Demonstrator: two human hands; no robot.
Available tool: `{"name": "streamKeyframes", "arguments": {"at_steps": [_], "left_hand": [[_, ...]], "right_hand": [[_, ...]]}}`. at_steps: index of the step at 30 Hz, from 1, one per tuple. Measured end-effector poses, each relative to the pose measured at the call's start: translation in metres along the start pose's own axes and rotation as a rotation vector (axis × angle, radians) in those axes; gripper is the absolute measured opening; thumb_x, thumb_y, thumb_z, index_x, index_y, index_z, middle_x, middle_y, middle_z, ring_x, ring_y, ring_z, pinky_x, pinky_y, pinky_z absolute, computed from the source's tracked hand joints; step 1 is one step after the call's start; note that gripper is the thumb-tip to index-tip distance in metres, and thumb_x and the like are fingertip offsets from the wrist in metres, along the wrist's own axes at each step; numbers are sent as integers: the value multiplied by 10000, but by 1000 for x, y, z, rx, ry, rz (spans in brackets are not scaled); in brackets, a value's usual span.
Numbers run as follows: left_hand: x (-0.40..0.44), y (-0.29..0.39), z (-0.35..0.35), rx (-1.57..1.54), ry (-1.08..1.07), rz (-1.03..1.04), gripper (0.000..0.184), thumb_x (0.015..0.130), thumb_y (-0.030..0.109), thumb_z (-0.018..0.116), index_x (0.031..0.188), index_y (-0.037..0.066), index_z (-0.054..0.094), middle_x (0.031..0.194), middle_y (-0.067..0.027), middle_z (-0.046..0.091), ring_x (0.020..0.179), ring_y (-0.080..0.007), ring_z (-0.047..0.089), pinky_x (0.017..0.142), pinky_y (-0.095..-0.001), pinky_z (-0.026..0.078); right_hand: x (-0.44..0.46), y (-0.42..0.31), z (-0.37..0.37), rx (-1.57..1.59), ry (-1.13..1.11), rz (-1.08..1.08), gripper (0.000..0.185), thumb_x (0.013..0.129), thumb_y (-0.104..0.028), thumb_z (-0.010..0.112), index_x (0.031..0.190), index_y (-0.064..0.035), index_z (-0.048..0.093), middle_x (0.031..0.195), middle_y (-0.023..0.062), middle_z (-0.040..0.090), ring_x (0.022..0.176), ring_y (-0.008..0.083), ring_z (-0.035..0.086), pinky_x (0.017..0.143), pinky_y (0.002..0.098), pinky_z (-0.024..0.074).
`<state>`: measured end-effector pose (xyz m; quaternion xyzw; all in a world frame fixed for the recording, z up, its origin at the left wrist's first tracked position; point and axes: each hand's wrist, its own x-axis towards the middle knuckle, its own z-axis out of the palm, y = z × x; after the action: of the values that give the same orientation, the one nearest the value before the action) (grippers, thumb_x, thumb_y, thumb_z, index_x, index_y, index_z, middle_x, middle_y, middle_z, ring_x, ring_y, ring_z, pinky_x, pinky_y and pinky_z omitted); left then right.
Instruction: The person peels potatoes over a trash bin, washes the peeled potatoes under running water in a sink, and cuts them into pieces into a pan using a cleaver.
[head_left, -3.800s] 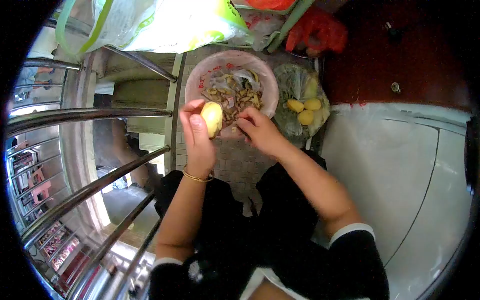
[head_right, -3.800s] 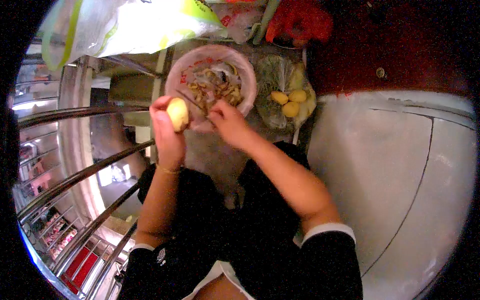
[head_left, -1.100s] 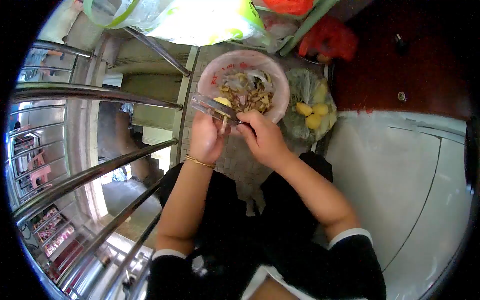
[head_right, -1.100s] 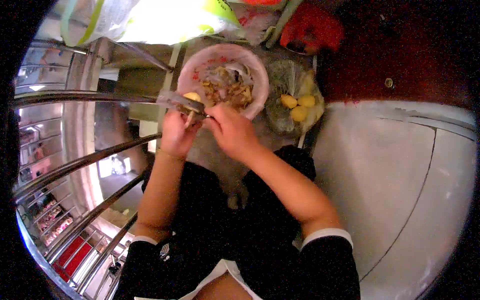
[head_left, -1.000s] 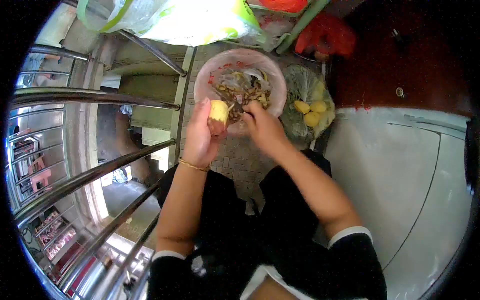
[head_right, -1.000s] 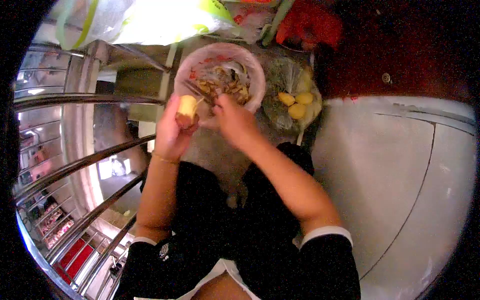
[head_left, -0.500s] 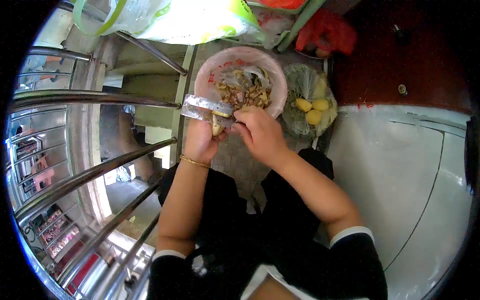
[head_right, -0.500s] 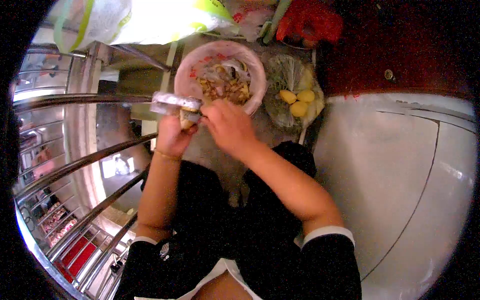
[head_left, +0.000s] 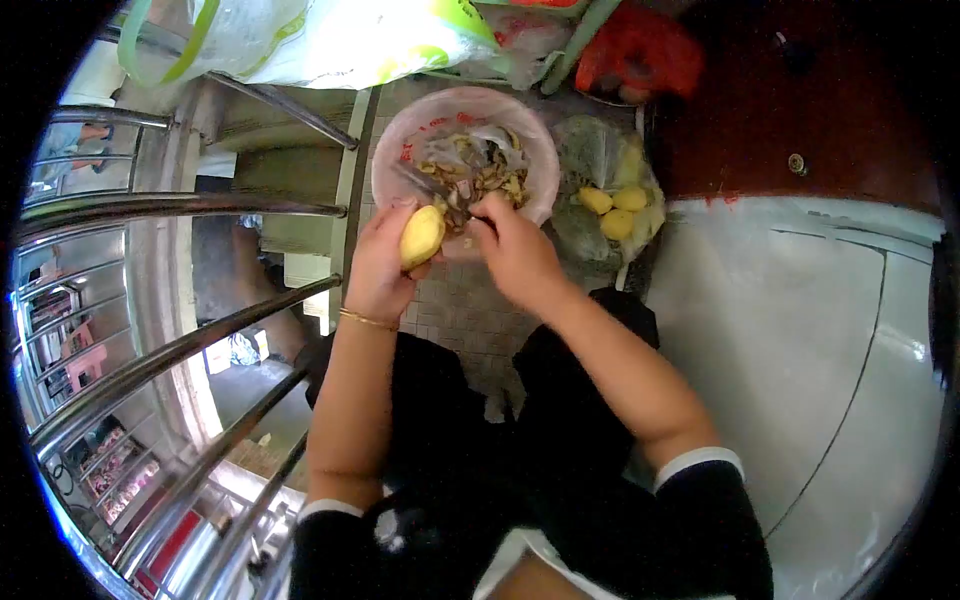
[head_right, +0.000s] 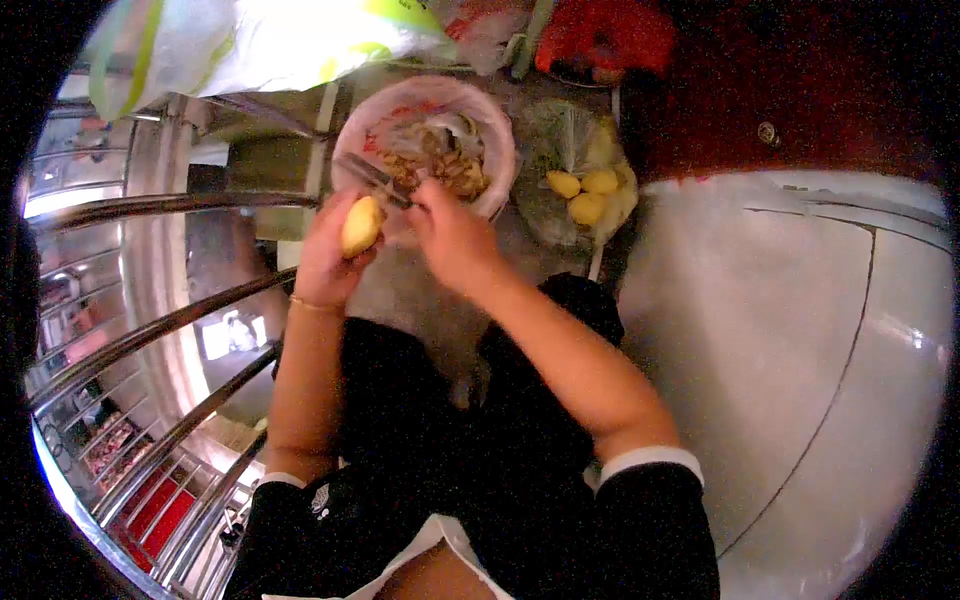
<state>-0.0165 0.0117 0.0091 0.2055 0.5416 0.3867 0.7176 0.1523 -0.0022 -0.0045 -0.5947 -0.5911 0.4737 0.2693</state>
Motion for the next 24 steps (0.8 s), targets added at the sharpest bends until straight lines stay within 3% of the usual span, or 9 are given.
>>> {"name": "streamKeyframes", "arguments": {"at_steps": [4,7,9,10,12,13,18,20,24], "left_hand": [[0,-5,-5,-259,-15,-112,208,917,254,447,1000,78,521,829,-58,596,636,-143,565,364,-193,369],[3,-5,-5,-320,19,-157,213,922,246,431,959,66,538,783,-56,587,630,-145,571,403,-209,353],[3,-11,0,-293,10,-82,207,921,244,429,965,72,537,786,-50,581,629,-144,565,407,-205,351],[-2,-6,2,-162,-20,-105,195,920,228,428,975,76,537,804,-41,584,631,-133,553,416,-204,354],[-11,-3,9,-144,-12,-101,197,922,231,425,976,78,537,809,-36,585,648,-126,555,420,-206,356],[-8,1,11,-116,-14,-95,199,924,233,421,976,81,538,813,-30,585,664,-120,557,424,-208,357],[9,-8,1,-310,-111,35,211,903,262,497,1010,91,557,910,-46,624,786,-166,595,638,-278,481],[9,-8,4,-429,-116,109,207,873,230,537,1009,75,555,931,-43,617,845,-169,583,744,-309,471],[7,-7,3,-527,-108,74,235,873,241,507,1019,63,553,942,-53,609,896,-177,569,796,-345,455]], "right_hand": [[0,6,-3,81,-105,149,207,891,-175,521,1024,-26,469,972,150,592,885,326,587,743,373,455],[-8,-3,5,153,59,-100,206,886,-205,513,1012,-46,477,919,198,602,854,384,580,705,438,451],[-11,-1,8,-33,160,-441,203,892,-197,501,1023,-43,478,926,198,594,833,380,579,705,429,455],[-8,4,7,-33,169,-433,203,892,-197,501,1023,-43,478,926,198,594,833,380,579,705,429,455],[7,18,4,-10,7,11,189,897,-186,497,1015,-39,475,902,163,590,744,325,588,667,399,462],[12,23,4,-10,28,10,189,897,-186,497,1015,-39,475,902,163,590,744,325,588,667,399,462],[4,8,-2,905,-192,304,131,908,-166,500,987,-70,460,846,61,579,631,129,525,528,271,429],[-2,-3,3,920,-249,251,121,912,-158,491,993,-76,454,835,55,569,620,123,520,516,262,423],[-3,-3,-2,883,-236,159,122,916,-141,480,1014,-79,443,850,56,551,627,119,517,528,257,424]]}}
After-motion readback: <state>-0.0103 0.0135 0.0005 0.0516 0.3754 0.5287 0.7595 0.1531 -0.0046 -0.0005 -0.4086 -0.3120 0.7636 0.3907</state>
